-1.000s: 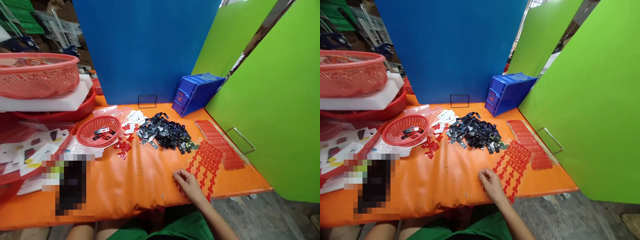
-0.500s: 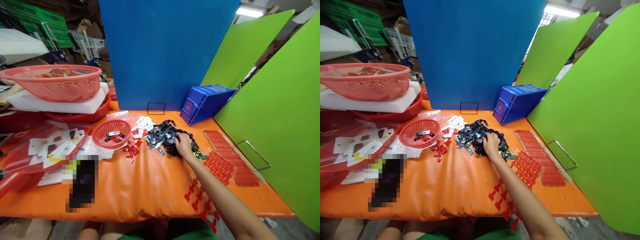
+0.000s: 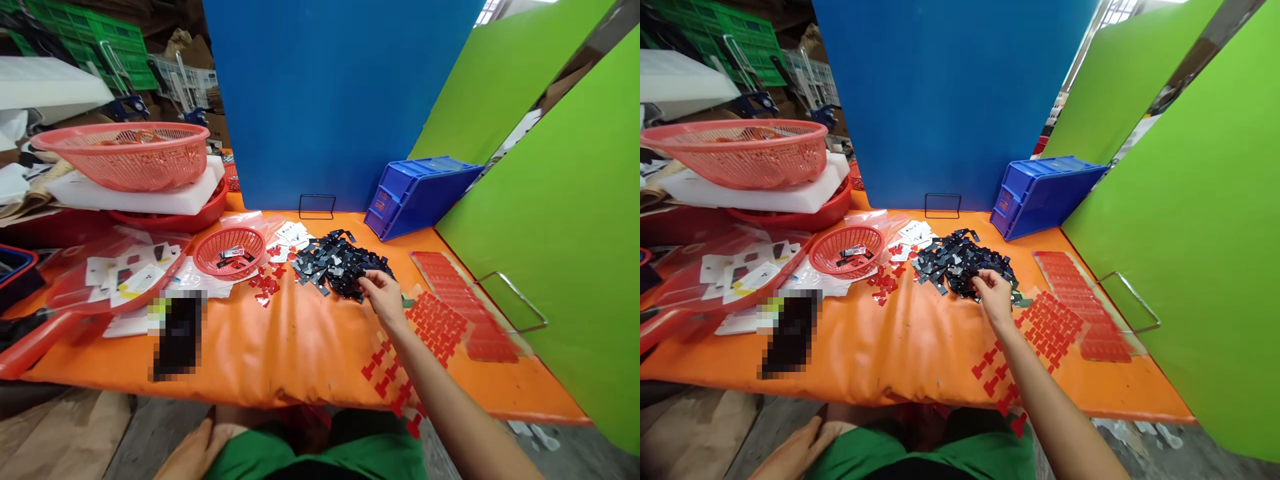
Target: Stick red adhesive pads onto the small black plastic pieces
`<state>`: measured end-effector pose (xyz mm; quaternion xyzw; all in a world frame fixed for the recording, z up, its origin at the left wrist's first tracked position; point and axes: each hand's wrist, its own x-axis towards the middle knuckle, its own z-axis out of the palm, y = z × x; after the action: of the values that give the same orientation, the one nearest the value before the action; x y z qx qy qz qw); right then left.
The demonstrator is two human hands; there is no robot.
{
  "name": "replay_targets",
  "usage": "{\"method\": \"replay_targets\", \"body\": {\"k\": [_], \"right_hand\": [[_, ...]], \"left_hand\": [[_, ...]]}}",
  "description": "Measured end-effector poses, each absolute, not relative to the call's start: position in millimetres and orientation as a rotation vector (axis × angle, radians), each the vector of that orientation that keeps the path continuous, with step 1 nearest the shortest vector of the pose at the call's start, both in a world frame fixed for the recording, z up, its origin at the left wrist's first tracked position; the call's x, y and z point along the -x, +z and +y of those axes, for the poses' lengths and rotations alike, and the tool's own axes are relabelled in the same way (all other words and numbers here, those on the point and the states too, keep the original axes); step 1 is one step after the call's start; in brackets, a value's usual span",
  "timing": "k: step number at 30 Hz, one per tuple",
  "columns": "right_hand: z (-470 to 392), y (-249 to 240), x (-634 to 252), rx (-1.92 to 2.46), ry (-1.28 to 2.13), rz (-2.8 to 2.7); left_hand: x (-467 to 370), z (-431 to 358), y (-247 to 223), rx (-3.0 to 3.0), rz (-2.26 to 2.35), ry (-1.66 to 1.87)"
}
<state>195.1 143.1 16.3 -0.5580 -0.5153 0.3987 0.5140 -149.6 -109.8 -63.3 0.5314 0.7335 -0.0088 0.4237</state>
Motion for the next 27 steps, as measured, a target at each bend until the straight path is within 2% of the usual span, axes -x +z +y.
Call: {"method": "replay_targets", "body": {"k": [3, 7, 10, 12, 15, 19, 21, 24, 27], "right_hand": [[99.1, 19.3, -192.4, 1.245, 1.274, -1.140], [57.0, 20.0, -185.9, 1.185, 1.599, -0.895], [37.0, 18.0, -181.5, 1.176, 1.698, -0.786], [25.2, 15.0, -178.2, 1.160, 1.701, -0.816], [7.9, 8.5, -174.1, 1.126, 1.491, -1.099], [-9.4, -2.0, -174.8, 0.984, 0.888, -1.718], [-13.6, -6.2, -178.0, 0.901, 0.712, -1.888], [-14.3, -8.9, -182.5, 0.915, 0.653, -1.902], [-9.1, -9.1, -183.7, 1.088, 0.735, -1.763]], "left_hand": [[135.9, -111.5, -30.0, -1.407, 1.651, -0.046], [82.6, -78.1, 22.1, -1.193, 1.248, 0.401], [38.1, -48.4, 27.9, -0.871, 1.155, 0.742], [14.7, -36.2, 23.6, -0.719, 1.139, 0.849], [-7.1, -26.8, 20.1, -0.527, 1.032, 0.807], [-16.9, -19.6, 18.8, -0.410, 0.909, 0.839], [-17.7, -16.8, 15.3, -0.447, 0.929, 0.878], [-18.0, -14.6, 9.0, -0.510, 1.026, 0.900], [-18.4, -14.3, 5.6, -0.572, 1.125, 0.888]]}}
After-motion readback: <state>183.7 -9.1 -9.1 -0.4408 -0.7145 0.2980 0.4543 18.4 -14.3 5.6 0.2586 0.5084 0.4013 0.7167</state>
